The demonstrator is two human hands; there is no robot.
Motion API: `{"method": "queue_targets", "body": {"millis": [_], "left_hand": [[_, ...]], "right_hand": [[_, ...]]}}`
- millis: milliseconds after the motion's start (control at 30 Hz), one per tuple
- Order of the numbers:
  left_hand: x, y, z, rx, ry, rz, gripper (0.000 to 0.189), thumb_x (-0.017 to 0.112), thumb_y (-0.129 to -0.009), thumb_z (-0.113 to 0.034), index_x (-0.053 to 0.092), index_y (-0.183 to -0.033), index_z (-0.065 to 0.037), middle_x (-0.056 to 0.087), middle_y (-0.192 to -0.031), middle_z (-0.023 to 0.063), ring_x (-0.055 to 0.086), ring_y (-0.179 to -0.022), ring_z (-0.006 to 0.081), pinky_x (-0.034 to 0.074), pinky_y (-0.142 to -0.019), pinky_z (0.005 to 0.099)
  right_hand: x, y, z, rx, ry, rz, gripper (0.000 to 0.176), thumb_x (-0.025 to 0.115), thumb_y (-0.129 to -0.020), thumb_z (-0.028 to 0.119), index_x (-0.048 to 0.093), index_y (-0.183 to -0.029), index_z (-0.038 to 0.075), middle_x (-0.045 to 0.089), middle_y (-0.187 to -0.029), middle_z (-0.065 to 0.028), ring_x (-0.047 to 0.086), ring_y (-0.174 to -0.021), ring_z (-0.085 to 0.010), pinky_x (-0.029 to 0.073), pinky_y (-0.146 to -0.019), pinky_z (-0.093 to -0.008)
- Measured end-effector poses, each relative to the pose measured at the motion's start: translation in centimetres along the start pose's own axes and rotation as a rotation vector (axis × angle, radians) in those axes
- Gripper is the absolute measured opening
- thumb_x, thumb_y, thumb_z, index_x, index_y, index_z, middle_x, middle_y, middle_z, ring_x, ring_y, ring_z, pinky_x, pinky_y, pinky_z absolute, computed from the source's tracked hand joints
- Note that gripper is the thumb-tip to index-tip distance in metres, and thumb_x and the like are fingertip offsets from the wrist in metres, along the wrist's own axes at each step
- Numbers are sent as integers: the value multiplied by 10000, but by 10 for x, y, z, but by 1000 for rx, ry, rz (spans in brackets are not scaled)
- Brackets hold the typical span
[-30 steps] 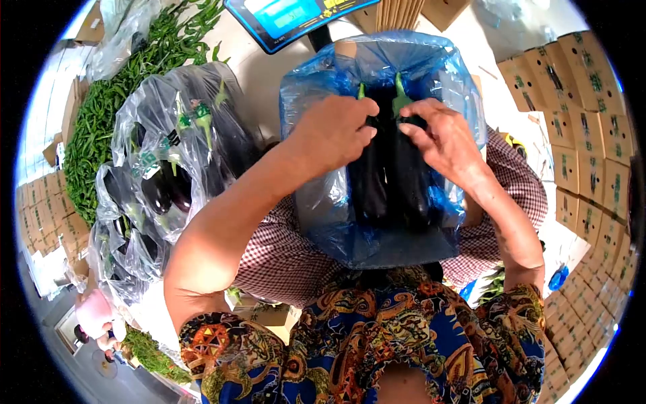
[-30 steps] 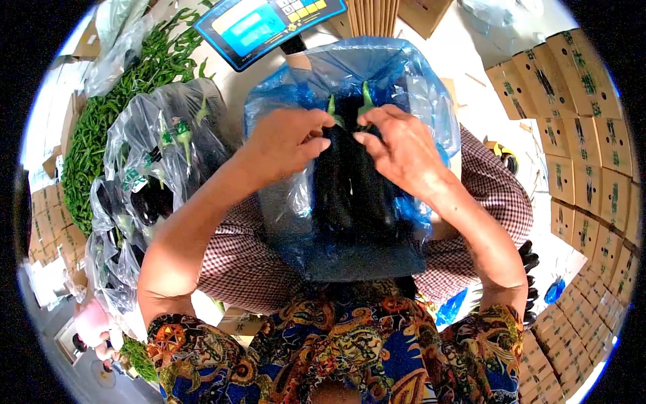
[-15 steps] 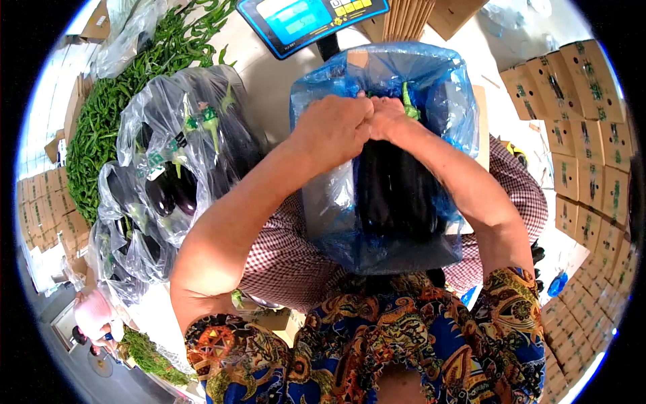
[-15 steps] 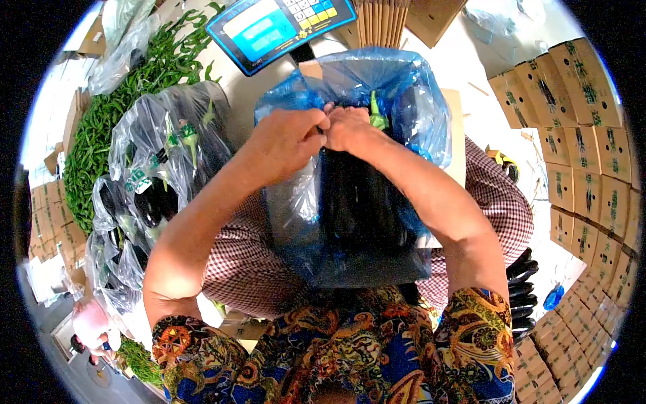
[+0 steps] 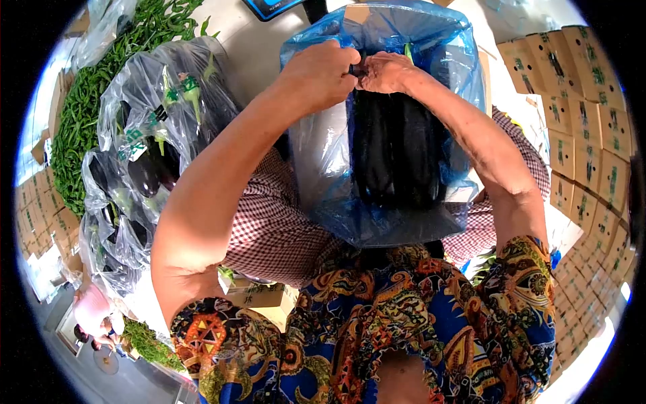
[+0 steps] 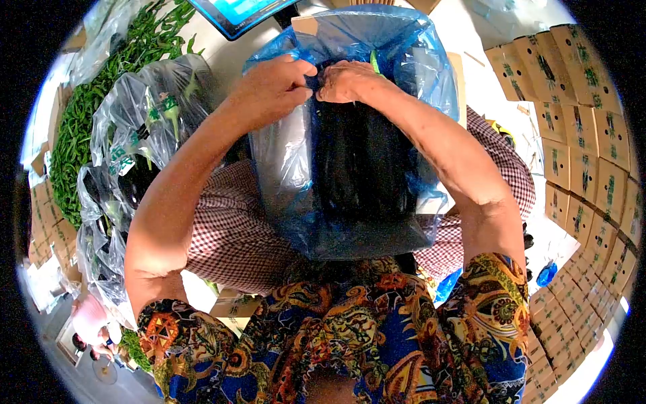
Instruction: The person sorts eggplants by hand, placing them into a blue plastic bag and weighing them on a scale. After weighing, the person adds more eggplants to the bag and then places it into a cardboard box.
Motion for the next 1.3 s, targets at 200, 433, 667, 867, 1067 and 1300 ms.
{"method": "queue_targets", "body": {"millis": [200, 433, 667, 867, 1067, 1300], "left_hand": [[10, -9, 8, -31, -74, 59, 330, 631, -828, -187, 624, -1127, -49, 660, -971, 147, 646, -824, 291, 508, -722, 393], [8, -5, -15, -257, 362, 144, 774, 721, -774, -309, 379, -1363, 57, 630, -1183, 199, 643, -1023, 286, 505, -882, 345], [35, -4, -16, -381, 421, 146, 811, 792, -680, -402, 476, -1281, 41, 654, -1101, 148, 604, -1053, 225, 471, -899, 347], [31, -2, -28, -396, 705, 239, 439, 798, -634, -369, 677, -890, -34, 667, -827, 76, 624, -777, 186, 475, -701, 334], [-8, 25, -41, -352, 622, 91, 483, 809, -666, -240, 623, -1048, -10, 678, -904, 91, 647, -817, 188, 504, -770, 302], [-80, 49, -119, 35, 319, -164, 450, 756, -671, -57, 630, -1102, -83, 643, -1113, 87, 610, -1011, 207, 473, -899, 325]], "right_hand": [[-22, 34, -5, -138, -120, -149, 474, 537, -857, 436, 626, -1182, 103, 651, -1141, -153, 594, -1082, -352, 467, -938, -421], [-32, 68, -10, -481, -520, -375, 291, 598, -875, 244, 629, -1123, 96, 668, -1025, -139, 628, -1003, -322, 477, -893, -385], [-35, 78, -15, -432, -898, -319, 237, 552, -959, 201, 561, -1172, 97, 642, -945, -51, 597, -922, -155, 476, -855, -307], [-21, 58, -35, -399, -797, -320, 235, 519, -975, 209, 552, -1145, 50, 601, -1019, -60, 564, -1014, -177, 421, -935, -300], [-13, 86, -20, -215, -56, -665, 530, 698, -751, 179, 509, -1215, 11, 421, -1329, -247, 464, -1156, -425, 397, -993, -481], [1, 83, -27, -147, 54, -534, 512, 613, -812, 196, 519, -1278, 8, 353, -1435, -275, 480, -1197, -412, 382, -1037, -457]]}}
Point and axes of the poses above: each hand's wrist, its own y-axis away from the middle knuckle, its own x-axis out of the palm, z = x × y, the point moved 9 cm from there along -y, towards the middle knuckle
